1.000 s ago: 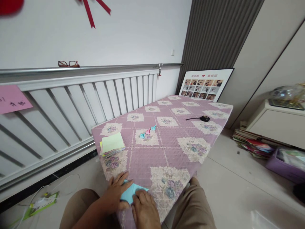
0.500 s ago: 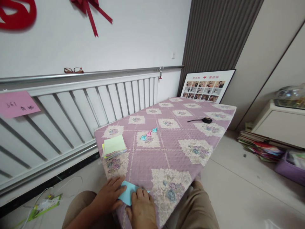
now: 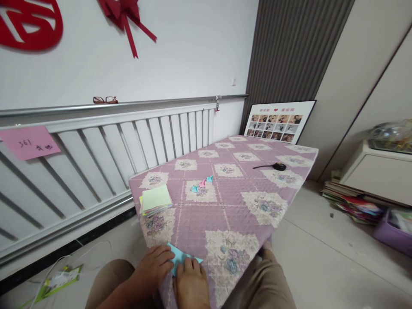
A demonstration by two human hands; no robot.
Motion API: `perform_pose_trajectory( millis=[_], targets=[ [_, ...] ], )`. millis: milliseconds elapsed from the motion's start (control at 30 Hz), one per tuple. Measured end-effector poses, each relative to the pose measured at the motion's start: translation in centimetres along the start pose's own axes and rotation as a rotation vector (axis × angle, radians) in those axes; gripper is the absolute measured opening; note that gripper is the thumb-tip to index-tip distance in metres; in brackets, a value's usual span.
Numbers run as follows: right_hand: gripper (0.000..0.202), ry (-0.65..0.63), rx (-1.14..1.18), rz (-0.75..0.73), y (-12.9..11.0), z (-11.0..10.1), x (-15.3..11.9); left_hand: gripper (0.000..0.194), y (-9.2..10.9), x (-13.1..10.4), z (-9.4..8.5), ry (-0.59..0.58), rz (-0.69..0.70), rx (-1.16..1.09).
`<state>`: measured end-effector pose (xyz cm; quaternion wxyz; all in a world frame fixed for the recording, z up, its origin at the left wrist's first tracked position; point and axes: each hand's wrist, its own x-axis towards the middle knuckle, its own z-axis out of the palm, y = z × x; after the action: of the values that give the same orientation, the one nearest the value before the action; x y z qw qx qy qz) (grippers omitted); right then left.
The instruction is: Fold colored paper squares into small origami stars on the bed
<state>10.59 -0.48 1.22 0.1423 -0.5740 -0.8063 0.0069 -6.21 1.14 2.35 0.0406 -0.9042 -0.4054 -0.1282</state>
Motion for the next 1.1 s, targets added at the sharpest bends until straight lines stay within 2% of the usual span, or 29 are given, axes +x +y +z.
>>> perform_pose_trajectory(
  millis=[100, 267, 367, 467, 533, 600, 667, 767, 800, 867, 933, 1100],
  targets=[
    [0.012, -0.005, -0.044, -0.034, 0.1, -0.3, 0.0, 0.014, 0.2, 0.3, -0.3, 0.04, 0.015, -0.021],
    [0.027, 0.006, -0.08, -0.08, 0.5, -2.6, 0.2, 0.015, 0.6, 1.1, -1.4, 0.116, 0.014, -0.037],
    [0.027, 0.043, -0.022, -0.078, 1.2, -4.0, 0.8, 0.018, 1.4, 1.7, -2.8, 0.224, -0.01, -0.073],
    [0.021, 0.108, 0.202, -0.025, 2.3, -5.0, 1.5, 0.02, 2.4, 1.7, -4.1, 0.437, -0.138, -0.122],
    [0.017, 0.155, 0.445, 0.082, 3.1, -5.3, 1.9, 0.021, 3.1, 1.3, -4.5, 0.576, -0.279, -0.211],
    [0.024, 0.183, 0.71, 0.223, 3.8, -5.4, 2.2, 0.016, 3.8, 0.9, -4.2, 0.66, -0.45, -0.369],
    [0.032, 0.173, 0.962, 0.354, 4.0, -5.1, 2.2, 0.016, 4.5, 0.6, -3.3, 0.596, -0.614, -0.595],
    [0.037, 0.135, 1.304, 0.52, 3.4, -4.0, 1.8, 0.019, 5.5, 1.0, -1.1, 0.31, -0.817, -0.985],
    [0.038, 0.132, 1.406, 0.568, 3.1, -3.5, 1.6, 0.018, 5.9, 1.3, -0.3, 0.251, -0.869, -1.102],
    [0.038, 0.118, 1.554, 0.631, 2.2, -2.4, 1.1, 0.026, 6.4, 2.0, 1.1, 0.191, -0.985, -1.31],
    [0.037, 0.121, 1.605, 0.66, 1.4, -1.7, 0.7, 0.031, 6.8, 2.9, 2.0, 0.246, -1.082, -1.429],
    [0.04, 0.132, 1.503, 0.638, 0.3, -1.5, 0.2, 0.033, 7.3, 4.7, 2.4, 0.386, -1.135, -1.493]
  ],
)
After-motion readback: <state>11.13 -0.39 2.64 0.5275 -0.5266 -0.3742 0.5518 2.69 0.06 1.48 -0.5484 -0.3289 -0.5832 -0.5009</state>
